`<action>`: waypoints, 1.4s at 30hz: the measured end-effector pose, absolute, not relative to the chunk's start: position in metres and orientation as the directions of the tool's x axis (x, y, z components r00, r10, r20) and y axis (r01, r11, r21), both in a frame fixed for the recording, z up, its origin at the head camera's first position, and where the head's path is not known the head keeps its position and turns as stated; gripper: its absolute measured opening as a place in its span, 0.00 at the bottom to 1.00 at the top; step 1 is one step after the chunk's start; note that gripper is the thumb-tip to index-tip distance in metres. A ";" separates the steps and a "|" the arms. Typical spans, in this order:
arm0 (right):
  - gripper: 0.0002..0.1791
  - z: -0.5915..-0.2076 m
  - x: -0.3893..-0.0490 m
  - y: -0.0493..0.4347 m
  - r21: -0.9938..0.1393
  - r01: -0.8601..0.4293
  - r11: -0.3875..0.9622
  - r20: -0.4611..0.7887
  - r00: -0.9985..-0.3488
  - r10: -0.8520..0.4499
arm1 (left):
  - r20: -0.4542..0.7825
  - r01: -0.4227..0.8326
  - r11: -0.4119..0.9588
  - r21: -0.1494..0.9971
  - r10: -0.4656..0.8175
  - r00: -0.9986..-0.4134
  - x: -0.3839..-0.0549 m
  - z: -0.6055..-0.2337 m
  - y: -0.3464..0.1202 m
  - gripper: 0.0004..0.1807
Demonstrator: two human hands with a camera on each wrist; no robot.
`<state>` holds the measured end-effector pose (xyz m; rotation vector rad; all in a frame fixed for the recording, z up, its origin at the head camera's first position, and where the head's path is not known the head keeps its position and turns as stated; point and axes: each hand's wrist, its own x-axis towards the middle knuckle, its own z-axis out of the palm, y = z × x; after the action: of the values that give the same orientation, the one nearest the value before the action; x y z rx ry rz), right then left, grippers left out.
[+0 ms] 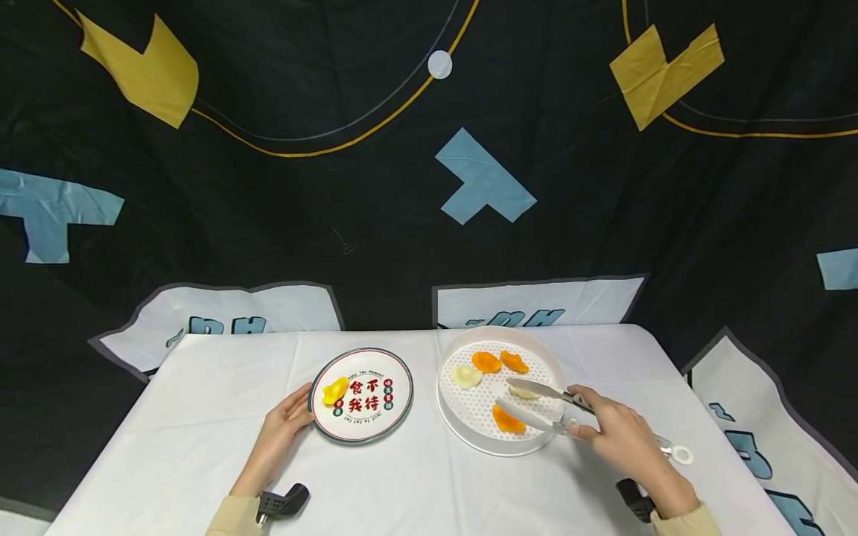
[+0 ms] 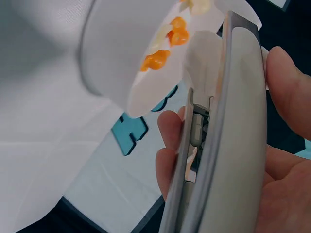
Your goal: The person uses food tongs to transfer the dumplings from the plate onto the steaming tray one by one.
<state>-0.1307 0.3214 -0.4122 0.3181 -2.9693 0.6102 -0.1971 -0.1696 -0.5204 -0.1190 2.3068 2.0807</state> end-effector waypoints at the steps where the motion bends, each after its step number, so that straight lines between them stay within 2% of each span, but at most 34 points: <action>1: 0.30 -0.412 -0.132 0.319 -0.382 -0.222 0.897 0.136 -0.974 -0.183 | -0.075 -0.078 0.102 0.992 -0.035 -0.997 -0.197 -0.521 -0.170 0.32; 14: 0.29 -0.402 -0.150 0.280 -0.413 -0.335 0.847 0.230 -0.938 -0.259 | -0.072 -0.077 0.108 0.991 -0.046 -0.996 -0.198 -0.522 -0.169 0.32; 28: 0.30 -0.408 -0.171 0.219 -0.455 -0.442 0.773 0.273 -0.896 -0.351 | -0.068 -0.072 0.096 0.993 -0.043 -0.997 -0.198 -0.523 -0.170 0.32; 35: 0.32 -0.419 -0.177 0.183 -0.450 -0.475 0.756 0.259 -0.880 -0.399 | -0.064 -0.068 0.090 0.994 -0.045 -0.997 -0.199 -0.524 -0.170 0.32; 42: 0.32 -0.432 -0.182 0.150 -0.499 -0.470 0.728 0.195 -0.879 -0.434 | -0.065 -0.069 0.084 0.994 -0.041 -0.997 -0.198 -0.524 -0.170 0.32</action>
<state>-0.1821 0.1497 -0.4324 0.7493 -2.8599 0.8523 -0.1985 -0.1701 -0.5239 -0.1162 2.2975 2.1093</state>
